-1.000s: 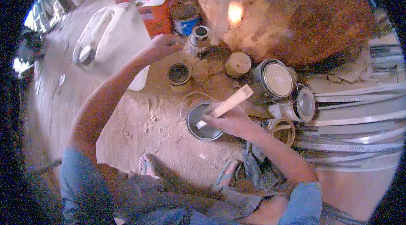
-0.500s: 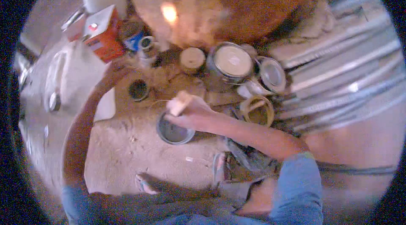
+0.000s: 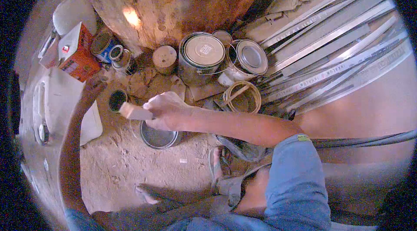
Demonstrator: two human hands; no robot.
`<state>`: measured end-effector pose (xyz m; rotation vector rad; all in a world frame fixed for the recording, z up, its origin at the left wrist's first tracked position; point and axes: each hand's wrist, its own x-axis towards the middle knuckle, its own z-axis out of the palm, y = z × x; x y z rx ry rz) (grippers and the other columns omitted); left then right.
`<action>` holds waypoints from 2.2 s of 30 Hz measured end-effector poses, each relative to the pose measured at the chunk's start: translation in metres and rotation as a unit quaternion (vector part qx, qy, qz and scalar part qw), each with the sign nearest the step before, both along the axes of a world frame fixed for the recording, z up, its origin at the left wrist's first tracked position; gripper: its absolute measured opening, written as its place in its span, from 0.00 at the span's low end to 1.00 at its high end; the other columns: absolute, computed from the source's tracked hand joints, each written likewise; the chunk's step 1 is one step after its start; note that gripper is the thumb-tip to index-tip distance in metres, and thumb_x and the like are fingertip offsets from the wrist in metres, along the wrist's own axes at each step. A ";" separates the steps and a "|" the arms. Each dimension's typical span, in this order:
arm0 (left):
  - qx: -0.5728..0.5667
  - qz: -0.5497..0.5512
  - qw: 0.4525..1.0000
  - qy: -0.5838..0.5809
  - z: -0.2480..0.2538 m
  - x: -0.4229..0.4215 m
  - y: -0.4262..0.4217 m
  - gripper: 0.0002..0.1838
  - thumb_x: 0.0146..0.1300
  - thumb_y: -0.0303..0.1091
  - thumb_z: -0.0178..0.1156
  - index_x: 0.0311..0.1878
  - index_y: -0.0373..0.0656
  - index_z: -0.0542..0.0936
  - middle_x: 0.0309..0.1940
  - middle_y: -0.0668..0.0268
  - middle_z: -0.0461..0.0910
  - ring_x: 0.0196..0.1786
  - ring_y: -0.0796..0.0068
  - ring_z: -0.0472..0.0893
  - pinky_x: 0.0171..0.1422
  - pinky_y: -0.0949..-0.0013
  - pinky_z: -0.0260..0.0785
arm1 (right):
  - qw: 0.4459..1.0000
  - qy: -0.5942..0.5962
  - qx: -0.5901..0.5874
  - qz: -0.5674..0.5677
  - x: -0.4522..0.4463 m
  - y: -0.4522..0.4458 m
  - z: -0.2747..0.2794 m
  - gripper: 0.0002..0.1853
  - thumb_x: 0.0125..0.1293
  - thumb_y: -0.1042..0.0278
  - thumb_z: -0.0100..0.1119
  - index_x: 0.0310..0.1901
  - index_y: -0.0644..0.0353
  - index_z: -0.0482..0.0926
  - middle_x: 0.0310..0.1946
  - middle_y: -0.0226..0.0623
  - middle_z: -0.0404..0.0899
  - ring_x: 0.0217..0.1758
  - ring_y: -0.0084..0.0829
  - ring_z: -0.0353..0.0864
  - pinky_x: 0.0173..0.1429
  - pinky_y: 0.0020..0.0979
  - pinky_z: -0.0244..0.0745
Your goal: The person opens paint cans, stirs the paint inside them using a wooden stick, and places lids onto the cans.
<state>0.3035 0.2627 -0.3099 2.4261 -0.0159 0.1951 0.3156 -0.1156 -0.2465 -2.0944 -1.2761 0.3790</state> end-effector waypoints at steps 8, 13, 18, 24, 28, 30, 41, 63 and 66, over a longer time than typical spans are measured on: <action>0.073 -0.017 0.997 -0.031 -0.009 0.001 -0.001 0.20 0.66 0.44 0.67 0.53 0.39 0.86 0.44 0.52 0.87 0.47 0.63 0.86 0.54 0.59 0.76 | 0.997 0.072 -0.019 0.023 -0.010 0.009 -0.043 0.15 0.59 0.51 0.63 0.37 0.53 0.86 0.32 0.46 0.86 0.36 0.50 0.87 0.44 0.47 0.81; 0.068 0.001 0.998 -0.001 -0.015 0.006 0.004 0.23 0.61 0.48 0.68 0.52 0.39 0.85 0.44 0.46 0.86 0.48 0.48 0.85 0.55 0.52 0.75 | 0.999 0.022 -0.041 0.000 -0.005 0.006 0.006 0.18 0.62 0.48 0.64 0.35 0.56 0.85 0.30 0.46 0.86 0.37 0.49 0.88 0.45 0.47 0.82; 0.025 0.029 0.999 0.018 0.018 -0.005 -0.018 0.23 0.57 0.46 0.69 0.45 0.35 0.81 0.40 0.43 0.84 0.46 0.44 0.84 0.52 0.49 0.74 | 0.987 0.089 -0.130 0.037 -0.006 0.009 -0.011 0.15 0.64 0.55 0.67 0.40 0.59 0.84 0.34 0.45 0.84 0.42 0.39 0.85 0.52 0.40 0.79; 0.143 0.006 0.989 -0.042 -0.006 0.003 0.001 0.21 0.55 0.43 0.69 0.43 0.35 0.81 0.37 0.45 0.83 0.44 0.46 0.84 0.51 0.50 0.74 | 0.998 0.053 -0.004 0.019 0.002 0.008 -0.017 0.15 0.63 0.54 0.66 0.37 0.58 0.85 0.31 0.43 0.85 0.38 0.41 0.87 0.47 0.43 0.80; 0.015 0.024 0.999 0.041 0.010 -0.006 -0.008 0.20 0.54 0.44 0.69 0.42 0.36 0.82 0.36 0.46 0.83 0.43 0.48 0.84 0.50 0.52 0.74 | 0.990 0.065 -0.126 0.011 0.004 0.006 -0.005 0.15 0.63 0.55 0.67 0.36 0.60 0.84 0.29 0.41 0.85 0.34 0.38 0.86 0.43 0.41 0.80; 0.033 0.017 0.999 0.029 0.010 -0.008 -0.009 0.20 0.54 0.44 0.69 0.42 0.36 0.82 0.37 0.46 0.83 0.43 0.49 0.84 0.50 0.52 0.74 | 0.983 0.154 -0.095 0.024 -0.004 0.009 -0.013 0.12 0.66 0.60 0.65 0.34 0.61 0.83 0.28 0.38 0.83 0.32 0.33 0.83 0.42 0.36 0.77; 0.041 -0.016 0.999 -0.016 0.013 -0.007 -0.013 0.14 0.55 0.37 0.73 0.40 0.39 0.84 0.33 0.55 0.84 0.40 0.59 0.84 0.48 0.56 0.75 | 0.977 0.108 -0.163 0.088 -0.006 0.011 -0.002 0.12 0.64 0.59 0.66 0.40 0.59 0.85 0.34 0.39 0.84 0.40 0.34 0.84 0.48 0.37 0.78; 0.096 0.010 0.995 -0.024 0.024 -0.013 -0.025 0.12 0.55 0.37 0.65 0.37 0.39 0.80 0.32 0.52 0.82 0.40 0.52 0.84 0.46 0.53 0.74 | 0.983 -0.040 -0.175 0.047 0.004 0.014 0.010 0.16 0.68 0.52 0.62 0.36 0.58 0.81 0.34 0.43 0.83 0.43 0.45 0.84 0.48 0.41 0.78; 0.082 -0.001 0.996 -0.020 0.021 -0.009 -0.021 0.11 0.54 0.35 0.65 0.38 0.40 0.80 0.33 0.53 0.83 0.41 0.53 0.85 0.47 0.54 0.75 | 0.977 0.131 -0.162 0.039 -0.001 0.011 0.001 0.12 0.65 0.60 0.69 0.36 0.61 0.85 0.31 0.37 0.84 0.32 0.26 0.80 0.41 0.34 0.76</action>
